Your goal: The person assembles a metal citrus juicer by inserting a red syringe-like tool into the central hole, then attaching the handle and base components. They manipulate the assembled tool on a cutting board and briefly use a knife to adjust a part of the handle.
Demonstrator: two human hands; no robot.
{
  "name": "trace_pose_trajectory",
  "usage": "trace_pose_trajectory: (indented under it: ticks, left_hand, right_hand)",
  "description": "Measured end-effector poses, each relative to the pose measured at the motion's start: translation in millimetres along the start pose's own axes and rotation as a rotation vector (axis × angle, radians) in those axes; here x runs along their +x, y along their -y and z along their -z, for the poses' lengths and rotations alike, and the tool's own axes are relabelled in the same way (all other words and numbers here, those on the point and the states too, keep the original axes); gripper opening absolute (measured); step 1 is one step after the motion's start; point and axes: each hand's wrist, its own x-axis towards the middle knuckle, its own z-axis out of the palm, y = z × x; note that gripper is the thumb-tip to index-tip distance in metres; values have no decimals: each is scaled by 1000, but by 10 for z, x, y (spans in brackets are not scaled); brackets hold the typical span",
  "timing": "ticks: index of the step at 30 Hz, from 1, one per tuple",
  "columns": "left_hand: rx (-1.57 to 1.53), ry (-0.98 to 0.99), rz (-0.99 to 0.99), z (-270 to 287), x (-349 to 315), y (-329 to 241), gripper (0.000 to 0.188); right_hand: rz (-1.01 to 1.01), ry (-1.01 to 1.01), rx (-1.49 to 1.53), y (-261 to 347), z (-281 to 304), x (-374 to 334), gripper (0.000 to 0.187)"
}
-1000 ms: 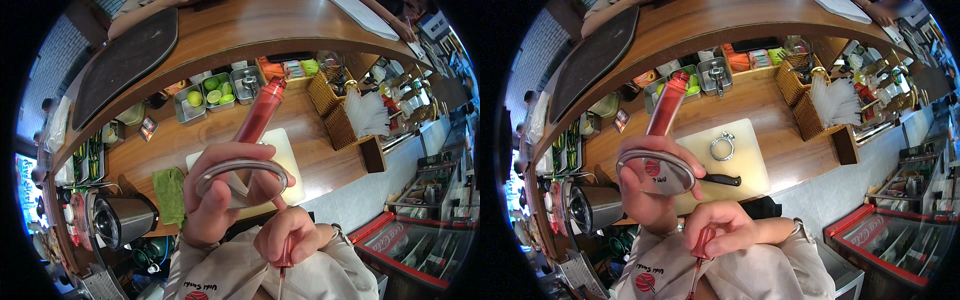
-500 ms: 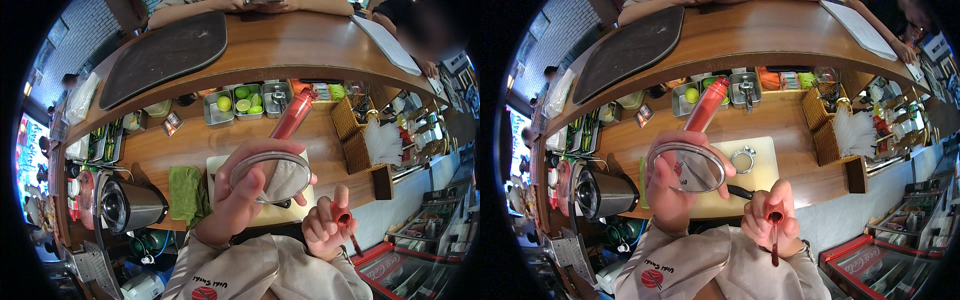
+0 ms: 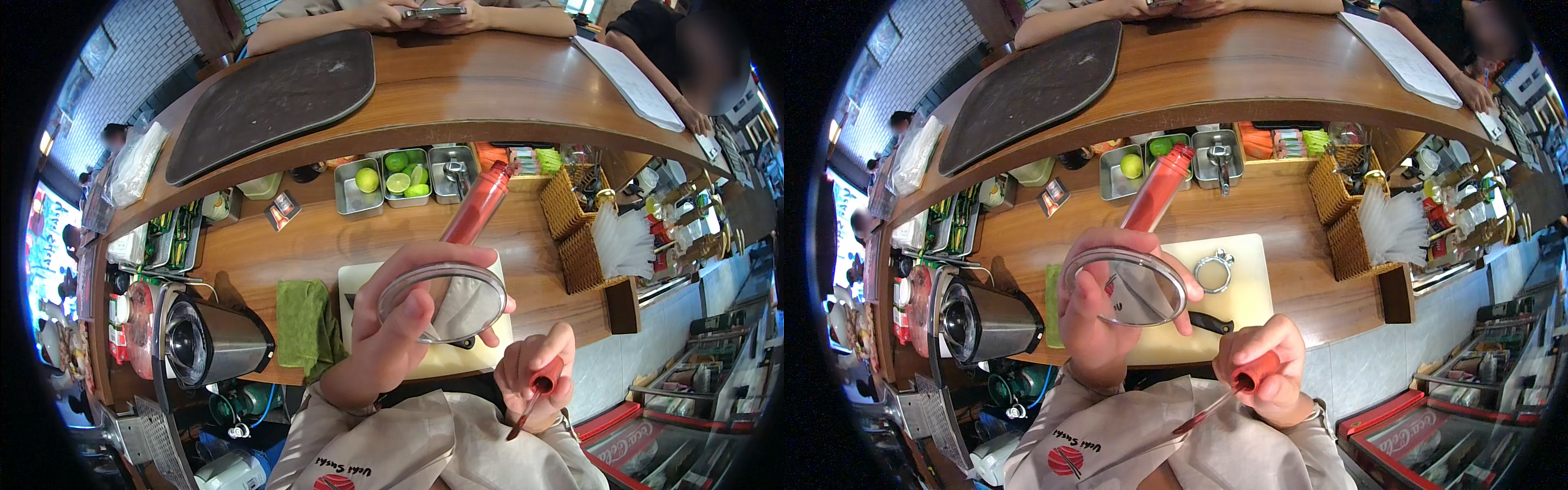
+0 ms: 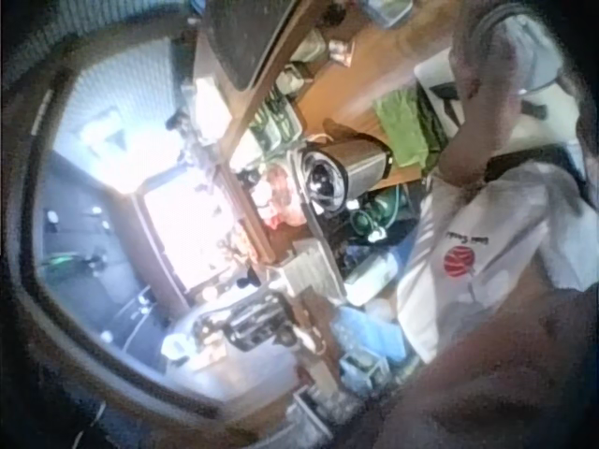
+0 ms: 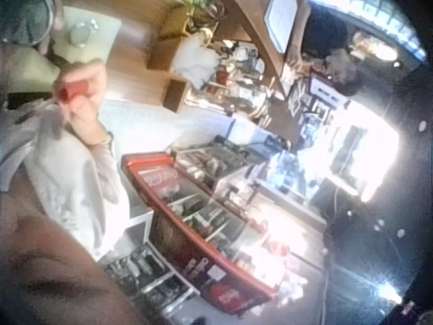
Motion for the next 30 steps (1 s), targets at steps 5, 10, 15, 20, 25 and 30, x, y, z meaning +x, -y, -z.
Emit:
trace_pose_trajectory:
  ticks: [5,10,15,20,25,30]
  left_hand:
    - [21,-6,12,-26,2,-19,57]
    - [33,-9,54,-41,3,-59,59]
    - [37,14,31,-32,28,-50,60]
    - [31,2,29,-30,28,-32,60]
    - [36,-8,37,-28,14,-41,59]
    - [13,18,12,-25,37,-18,59]
  right_hand:
    - [67,243,-9,56,45,28,36]
    - [72,448,77,96,37,107,39]
    - [61,484,117,121,-71,128,41]
    - [41,516,162,122,-84,151,40]
    - [-15,537,277,110,-27,201,40]
    - [-93,509,206,90,-16,168,41]
